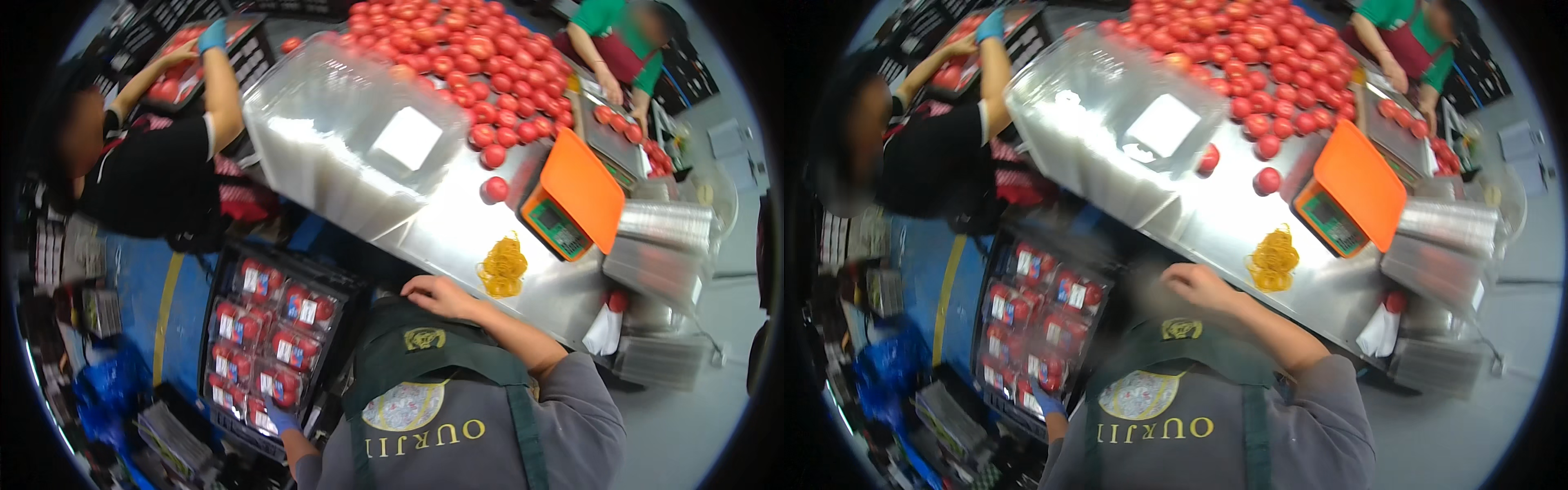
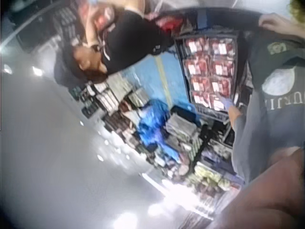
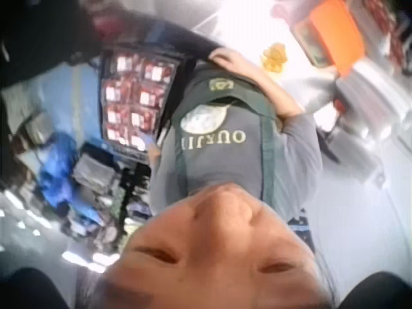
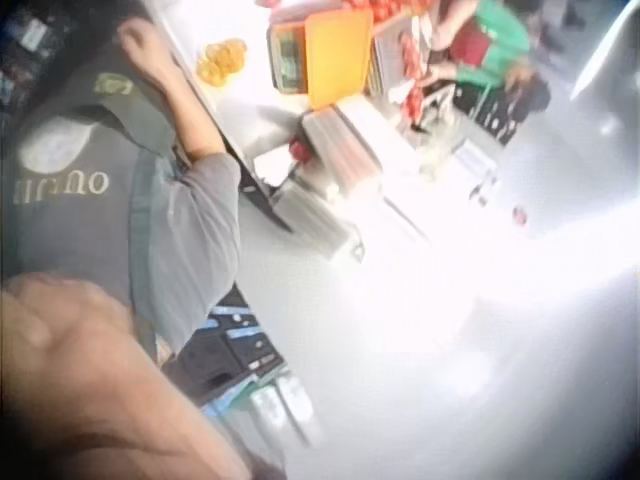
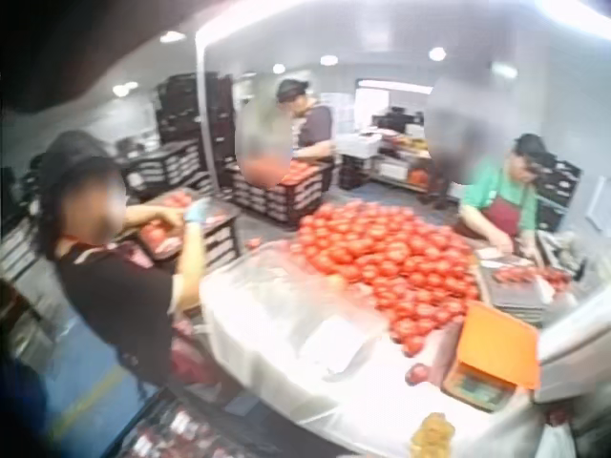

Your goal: The person repeatedly selects tomatoes from a large pile, weighs them on a digital scale, places them into clear plastic containers, seals the containers with lids, and stacks the finished packages in a black crate. The process is repeated continuously throughout the clip.

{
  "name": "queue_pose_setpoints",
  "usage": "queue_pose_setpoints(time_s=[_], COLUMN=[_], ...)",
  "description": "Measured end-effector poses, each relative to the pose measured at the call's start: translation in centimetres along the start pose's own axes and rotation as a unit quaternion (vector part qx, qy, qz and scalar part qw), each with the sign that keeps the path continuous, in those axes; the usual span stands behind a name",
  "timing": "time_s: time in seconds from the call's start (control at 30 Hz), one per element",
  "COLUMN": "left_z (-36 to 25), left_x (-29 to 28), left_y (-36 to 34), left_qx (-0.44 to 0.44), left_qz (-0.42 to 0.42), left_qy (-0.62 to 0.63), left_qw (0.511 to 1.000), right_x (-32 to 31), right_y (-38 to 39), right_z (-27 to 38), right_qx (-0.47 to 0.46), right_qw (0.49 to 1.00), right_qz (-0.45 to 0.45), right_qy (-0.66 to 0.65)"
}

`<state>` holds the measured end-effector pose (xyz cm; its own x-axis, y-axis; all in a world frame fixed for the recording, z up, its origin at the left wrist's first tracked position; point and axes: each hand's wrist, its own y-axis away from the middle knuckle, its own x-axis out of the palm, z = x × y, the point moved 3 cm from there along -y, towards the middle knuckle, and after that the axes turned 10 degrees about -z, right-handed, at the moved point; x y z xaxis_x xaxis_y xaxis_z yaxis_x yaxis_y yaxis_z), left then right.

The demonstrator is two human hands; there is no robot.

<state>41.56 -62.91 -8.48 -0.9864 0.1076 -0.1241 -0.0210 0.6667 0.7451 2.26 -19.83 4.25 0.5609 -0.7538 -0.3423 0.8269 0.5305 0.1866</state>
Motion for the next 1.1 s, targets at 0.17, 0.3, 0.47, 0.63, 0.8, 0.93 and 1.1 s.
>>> queue_pose_setpoints(time_s=[0.17,0.3,0.47,0.63,0.8,0.93,1.1], left_z=[-5.8,-13.0,-5.7,6.0,12.5,13.5,18.4], left_x=[-9.7,1.5,29.8,45.4,57.2,62.7,63.1], left_y=[-15.2,-12.5,13.2,32.3,38.8,33.1,31.1], left_qx=[0.011,0.429,0.437,0.644,0.735,0.697,0.188], left_qz=[-0.120,-0.022,0.352,0.473,0.411,0.333,0.549], left_qy=[-0.295,-0.660,-0.489,-0.379,-0.358,-0.425,-0.376], left_qw=[0.948,0.616,0.667,0.467,0.404,0.471,0.723], right_x=[-9.4,-18.1,-18.7,-18.8,-22.3,-25.3,-28.7], right_y=[-2.0,-5.8,-6.5,-2.7,1.5,5.1,9.3], right_z=[2.7,-10.1,-12.0,-5.9,-4.3,-3.3,-3.7], right_qx=[0.008,0.083,0.218,0.150,0.099,0.072,0.070], right_qw=[0.946,0.820,0.870,0.717,0.706,0.695,0.697], right_qz=[-0.307,-0.414,-0.355,-0.256,-0.234,-0.232,-0.257], right_qy=[0.106,0.386,-0.264,-0.631,-0.662,-0.677,-0.665])
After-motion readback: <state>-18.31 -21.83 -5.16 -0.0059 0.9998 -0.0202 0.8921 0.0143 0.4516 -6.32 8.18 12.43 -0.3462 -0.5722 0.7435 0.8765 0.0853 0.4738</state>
